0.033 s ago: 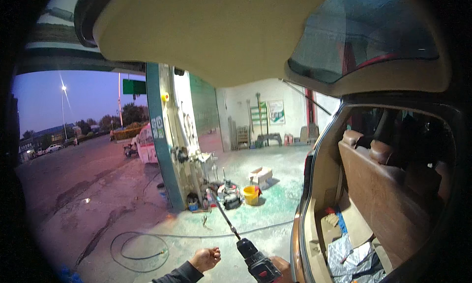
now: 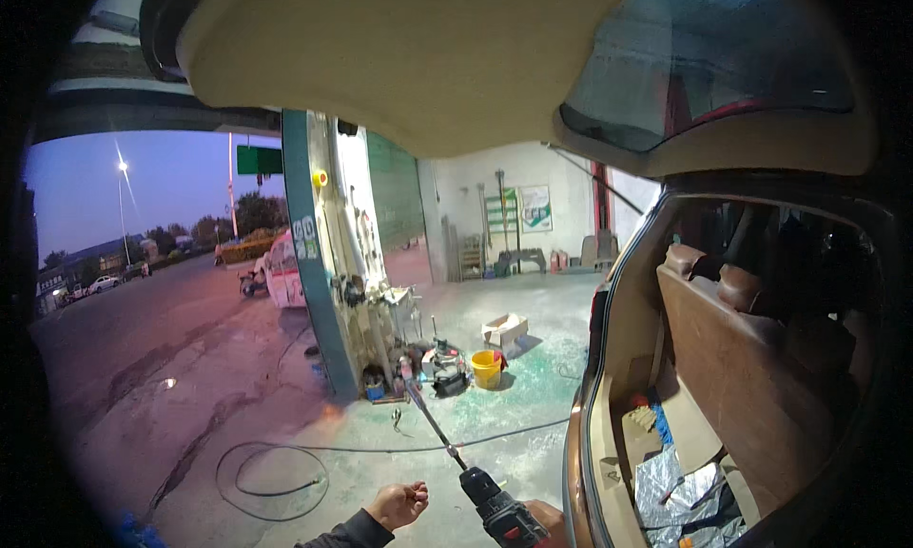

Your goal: The person removes a protective film from a tail light and installs it on the rear of a brown SUV. They then open the trunk, remove a plastic cover, and use a power drill to remove screws from the trunk lid interior.

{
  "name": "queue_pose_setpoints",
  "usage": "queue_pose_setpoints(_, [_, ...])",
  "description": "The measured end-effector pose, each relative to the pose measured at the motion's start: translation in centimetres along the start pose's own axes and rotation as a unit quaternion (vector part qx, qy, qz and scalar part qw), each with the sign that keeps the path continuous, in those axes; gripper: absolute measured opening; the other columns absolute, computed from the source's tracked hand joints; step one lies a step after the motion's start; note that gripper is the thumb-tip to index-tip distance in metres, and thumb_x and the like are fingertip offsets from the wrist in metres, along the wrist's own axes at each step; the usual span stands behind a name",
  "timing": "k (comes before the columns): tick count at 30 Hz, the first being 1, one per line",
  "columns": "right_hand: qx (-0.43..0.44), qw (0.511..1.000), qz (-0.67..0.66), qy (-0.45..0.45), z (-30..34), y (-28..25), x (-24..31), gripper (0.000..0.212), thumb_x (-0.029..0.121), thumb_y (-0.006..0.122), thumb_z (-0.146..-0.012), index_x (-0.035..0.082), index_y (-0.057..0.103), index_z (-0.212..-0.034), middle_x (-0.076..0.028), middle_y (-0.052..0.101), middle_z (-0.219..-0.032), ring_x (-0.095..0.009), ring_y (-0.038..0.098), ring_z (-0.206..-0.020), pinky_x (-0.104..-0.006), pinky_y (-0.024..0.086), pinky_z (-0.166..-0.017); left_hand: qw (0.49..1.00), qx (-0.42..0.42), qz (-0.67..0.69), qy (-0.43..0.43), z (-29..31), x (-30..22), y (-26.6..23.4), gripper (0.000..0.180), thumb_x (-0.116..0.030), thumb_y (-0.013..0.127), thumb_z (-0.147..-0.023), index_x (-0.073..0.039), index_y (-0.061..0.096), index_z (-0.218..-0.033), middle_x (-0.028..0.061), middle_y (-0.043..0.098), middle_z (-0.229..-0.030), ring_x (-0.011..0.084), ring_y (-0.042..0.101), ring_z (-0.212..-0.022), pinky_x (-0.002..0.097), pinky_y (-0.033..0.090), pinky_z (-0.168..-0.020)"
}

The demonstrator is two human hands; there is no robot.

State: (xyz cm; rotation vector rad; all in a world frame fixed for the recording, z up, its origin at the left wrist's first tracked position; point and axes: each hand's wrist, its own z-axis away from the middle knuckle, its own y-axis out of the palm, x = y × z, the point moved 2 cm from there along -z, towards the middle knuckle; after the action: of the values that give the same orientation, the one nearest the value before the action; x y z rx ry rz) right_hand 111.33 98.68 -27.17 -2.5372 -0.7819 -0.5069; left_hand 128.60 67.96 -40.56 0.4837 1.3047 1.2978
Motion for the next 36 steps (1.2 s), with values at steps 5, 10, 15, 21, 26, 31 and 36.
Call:
queue_pose_setpoints(5, [0.060,0.980,-0.024,0.187,9.0,0.8,0.9,0.023,0.026,0.076,-0.088,0.004,0.073,-0.095,-0.014,0.072,-0.089,-0.033,0.068,-0.075,-0.0449,0.054,-0.069,0.994,-0.034,0.056,0.083,4.5,1.8,-3.9,0.038,-0.010,0.051,-0.109,0.006,0.047,-0.144,0.0109,0.062,-0.120,0.0153,0.064,-0.088,0.0255,0.058,-0.078])
queue_pose_setpoints(10, [0.166,0.943,-0.050,0.286,14.9,0.6,1.5,0.026,0.014,0.085,-0.079,0.004,0.071,-0.100,-0.007,0.073,-0.086,-0.020,0.071,-0.075,-0.0346,0.057,-0.069,0.986,0.056,-0.011,0.154,9.0,0.7,1.7,0.029,-0.020,0.045,-0.113,-0.002,0.050,-0.135,0.0051,0.064,-0.112,0.0102,0.053,-0.068,0.0246,0.045,-0.062])
queue_pose_setpoints(15, [0.147,0.936,-0.034,0.317,16.5,-0.1,4.1,0.030,0.015,0.088,-0.073,0.003,0.071,-0.095,-0.006,0.073,-0.081,-0.018,0.072,-0.072,-0.0315,0.057,-0.068,0.983,0.011,-0.092,0.161,11.2,1.3,6.3,0.028,-0.030,0.046,-0.114,-0.005,0.058,-0.122,-0.0003,0.052,-0.077,0.0101,0.043,-0.058,0.0251,0.036,-0.055])
queue_pose_setpoints(21, [0.158,0.927,-0.066,0.333,16.8,0.0,5.3,0.025,0.017,0.087,-0.075,0.004,0.074,-0.092,-0.008,0.075,-0.083,-0.020,0.074,-0.073,-0.0331,0.057,-0.067,0.975,0.013,-0.152,0.164,12.5,1.4,7.1,0.035,-0.034,0.046,-0.113,-0.003,0.061,-0.116,-0.0037,0.039,-0.073,0.0097,0.037,-0.062,0.0257,0.034,-0.057])
queue_pose_setpoints(26, [0.149,0.942,-0.036,0.299,15.9,-0.5,6.1,0.026,0.019,0.087,-0.075,0.004,0.073,-0.091,-0.009,0.074,-0.081,-0.023,0.074,-0.072,-0.0345,0.057,-0.067,0.961,0.116,-0.168,0.189,13.7,1.2,7.5,0.046,-0.028,0.053,-0.108,0.006,0.057,-0.138,-0.0012,0.049,-0.090,0.0115,0.042,-0.081,0.0271,0.039,-0.071])
queue_pose_setpoints(31, [0.224,0.945,0.015,0.236,16.4,0.2,4.9,0.026,0.018,0.087,-0.076,0.003,0.072,-0.090,-0.010,0.072,-0.081,-0.024,0.073,-0.071,-0.0357,0.057,-0.066,0.961,0.038,-0.233,0.145,14.4,0.1,7.9,0.054,-0.013,0.057,-0.104,0.013,0.043,-0.150,0.0004,0.054,-0.092,0.0099,0.047,-0.079,0.0260,0.041,-0.071])
queue_pose_setpoints(36, [0.202,0.944,-0.041,0.258,19.2,-0.1,3.1,0.027,0.019,0.087,-0.077,0.003,0.072,-0.093,-0.010,0.071,-0.082,-0.025,0.073,-0.072,-0.0361,0.057,-0.067,0.961,0.035,-0.220,0.165,14.7,0.0,7.2,0.020,-0.010,0.058,-0.106,0.002,0.061,-0.121,0.0022,0.057,-0.084,0.0107,0.050,-0.067,0.0258,0.042,-0.065])
